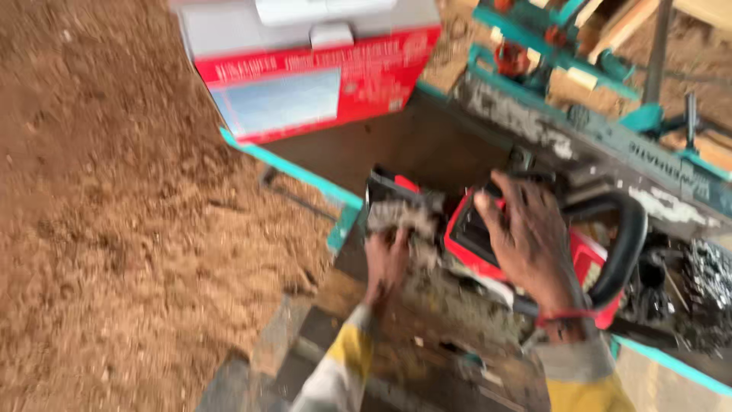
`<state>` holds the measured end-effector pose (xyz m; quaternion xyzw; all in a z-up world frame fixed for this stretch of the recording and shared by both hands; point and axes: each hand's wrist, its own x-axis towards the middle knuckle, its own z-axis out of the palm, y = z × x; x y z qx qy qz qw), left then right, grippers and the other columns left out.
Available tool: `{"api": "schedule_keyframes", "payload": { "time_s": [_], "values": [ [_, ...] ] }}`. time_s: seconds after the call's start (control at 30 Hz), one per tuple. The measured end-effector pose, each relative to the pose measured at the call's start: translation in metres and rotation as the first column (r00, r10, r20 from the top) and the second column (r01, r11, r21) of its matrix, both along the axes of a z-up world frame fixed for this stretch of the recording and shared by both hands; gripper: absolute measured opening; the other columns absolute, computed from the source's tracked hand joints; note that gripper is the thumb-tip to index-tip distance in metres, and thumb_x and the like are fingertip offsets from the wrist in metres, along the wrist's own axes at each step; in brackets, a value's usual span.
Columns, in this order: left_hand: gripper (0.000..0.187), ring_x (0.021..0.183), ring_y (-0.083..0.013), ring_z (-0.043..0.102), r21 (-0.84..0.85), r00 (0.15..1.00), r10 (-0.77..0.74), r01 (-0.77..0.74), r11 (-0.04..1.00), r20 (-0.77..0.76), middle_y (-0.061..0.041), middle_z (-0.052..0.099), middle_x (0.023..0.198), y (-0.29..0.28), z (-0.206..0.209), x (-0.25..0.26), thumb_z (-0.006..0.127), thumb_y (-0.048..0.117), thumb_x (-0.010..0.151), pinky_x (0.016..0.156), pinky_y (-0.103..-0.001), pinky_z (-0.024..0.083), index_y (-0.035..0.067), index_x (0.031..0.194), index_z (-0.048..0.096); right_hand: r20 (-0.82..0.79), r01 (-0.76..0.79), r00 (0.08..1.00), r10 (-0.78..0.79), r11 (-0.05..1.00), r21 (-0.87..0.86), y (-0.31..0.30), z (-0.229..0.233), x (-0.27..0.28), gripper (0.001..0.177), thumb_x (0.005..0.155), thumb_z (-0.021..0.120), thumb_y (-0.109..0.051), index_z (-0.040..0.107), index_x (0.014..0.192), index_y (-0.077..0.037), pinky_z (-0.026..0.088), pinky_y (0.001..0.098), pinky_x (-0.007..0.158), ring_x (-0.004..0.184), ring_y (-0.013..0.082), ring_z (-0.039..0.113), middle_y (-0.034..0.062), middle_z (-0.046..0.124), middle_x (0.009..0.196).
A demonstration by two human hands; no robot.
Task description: The person wipes the chainsaw bar and body with a cloth, then uses a wrench to loosen and remove the side cover. They continue wiping the exposed engine area and the cover before reattaching it and tightening the bolts.
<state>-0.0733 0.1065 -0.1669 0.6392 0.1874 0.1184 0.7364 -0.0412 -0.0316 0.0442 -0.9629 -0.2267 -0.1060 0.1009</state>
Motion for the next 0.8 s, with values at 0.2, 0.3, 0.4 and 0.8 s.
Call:
{"api": "schedule_keyframes", "payload": {
  "time_s": [0.2,0.3,0.4,0.8],
  "values": [
    [0.042,0.072,-0.0201,0.074,0.085,0.965,-0.188,0.175,0.981,0.182,-0.014,0.078,0.091,-0.009,0.017,-0.010,0.065,0.034,0.088,0.063,-0.035,0.063,-0.002,0.108,0.075,-0.002,0.050,0.999,-0.050,0.997,-0.056,0.000,-0.001,0.001,0.059,0.105,0.045,-0.051,0.058,0.138,-0.004,0.044,0.0509,0.100,0.113,0.0398,0.058,0.0200,0.064,0.126],
    [0.046,0.078,-0.0229,0.077,0.026,0.957,-0.271,0.270,0.962,0.103,-0.011,0.079,0.097,0.002,0.028,-0.009,0.062,0.040,0.090,0.068,-0.039,0.064,0.003,0.115,0.075,0.033,0.036,0.999,-0.034,0.997,-0.064,0.005,-0.002,0.000,0.060,0.105,0.046,-0.052,0.058,0.138,-0.004,0.044,0.0510,0.099,0.113,0.0404,0.058,0.0205,0.063,0.126],
    [0.045,0.094,-0.0306,0.075,0.182,0.963,-0.199,0.165,0.969,0.185,-0.014,0.076,0.109,0.007,0.034,-0.007,0.067,0.037,0.093,0.078,-0.045,0.060,0.000,0.119,0.070,0.013,0.053,0.999,-0.052,0.995,-0.086,0.004,-0.002,0.000,0.060,0.105,0.046,-0.052,0.058,0.140,-0.005,0.044,0.0508,0.099,0.111,0.0401,0.058,0.0192,0.063,0.125],
    [0.026,0.089,-0.0322,0.071,0.080,0.879,-0.466,0.474,0.877,-0.101,-0.016,0.072,0.105,0.018,0.066,0.006,0.053,0.016,0.099,0.082,-0.046,0.062,0.006,0.119,0.065,-0.021,0.115,0.993,-0.118,0.990,-0.084,0.015,0.005,-0.001,0.058,0.104,0.048,-0.050,0.058,0.141,-0.007,0.044,0.0515,0.096,0.107,0.0404,0.057,0.0176,0.063,0.122]
  ]
}}
